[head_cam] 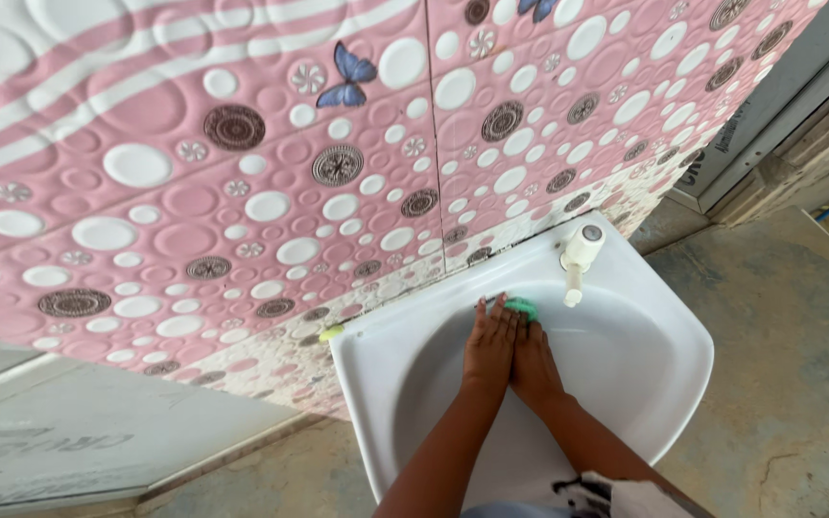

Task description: The person scrubs a white ceramic sink using a green sponge. They wipe the basin, faucet, and surrounding tiled wall in a repetitive manner.

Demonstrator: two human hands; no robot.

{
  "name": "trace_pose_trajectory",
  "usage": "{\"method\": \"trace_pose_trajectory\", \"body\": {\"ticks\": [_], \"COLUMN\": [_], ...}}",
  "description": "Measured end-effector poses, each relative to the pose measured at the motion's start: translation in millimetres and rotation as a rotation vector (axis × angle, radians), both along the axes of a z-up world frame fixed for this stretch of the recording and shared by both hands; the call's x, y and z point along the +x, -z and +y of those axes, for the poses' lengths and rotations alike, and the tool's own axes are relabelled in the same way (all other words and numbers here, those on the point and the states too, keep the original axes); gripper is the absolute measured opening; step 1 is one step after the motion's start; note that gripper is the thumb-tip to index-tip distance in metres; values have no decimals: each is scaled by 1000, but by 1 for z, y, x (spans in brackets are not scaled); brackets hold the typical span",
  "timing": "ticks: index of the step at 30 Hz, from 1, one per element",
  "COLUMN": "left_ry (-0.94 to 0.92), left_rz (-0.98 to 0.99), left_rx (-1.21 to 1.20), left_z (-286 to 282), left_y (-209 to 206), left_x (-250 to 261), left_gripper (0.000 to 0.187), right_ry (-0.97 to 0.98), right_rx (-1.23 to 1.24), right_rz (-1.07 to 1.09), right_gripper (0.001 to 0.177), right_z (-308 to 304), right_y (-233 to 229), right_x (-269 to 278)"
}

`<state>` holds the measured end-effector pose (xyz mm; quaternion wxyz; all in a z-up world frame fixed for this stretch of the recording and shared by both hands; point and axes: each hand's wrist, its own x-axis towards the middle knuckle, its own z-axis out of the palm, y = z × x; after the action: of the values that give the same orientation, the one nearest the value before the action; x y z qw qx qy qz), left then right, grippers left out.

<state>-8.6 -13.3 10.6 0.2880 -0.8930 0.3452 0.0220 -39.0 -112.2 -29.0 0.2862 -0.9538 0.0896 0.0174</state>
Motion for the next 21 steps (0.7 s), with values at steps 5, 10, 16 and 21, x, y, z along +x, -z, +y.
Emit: {"method": "trace_pose_trajectory", "body": {"ticks": [5, 10, 16, 21], "left_ry": [-39, -18, -7, -44], "left_rz": [70, 67, 70, 15], "left_rx": [-121, -268, -360, -169], "left_z": [4, -6, 0, 33], "left_y": [6, 4, 3, 15], "left_x": [-3, 0, 0, -12], "left_gripper": [81, 73, 71, 72], "right_ry": [195, 346, 226, -19], "right_rx": [35, 112, 57, 8], "right_rz": [-98, -146, -261, -173], "right_gripper": [74, 75, 73, 65], "right_z": [-2, -7, -2, 19], "right_y": [-13, -25, -19, -3], "right_x": [3, 4, 6, 4]}}
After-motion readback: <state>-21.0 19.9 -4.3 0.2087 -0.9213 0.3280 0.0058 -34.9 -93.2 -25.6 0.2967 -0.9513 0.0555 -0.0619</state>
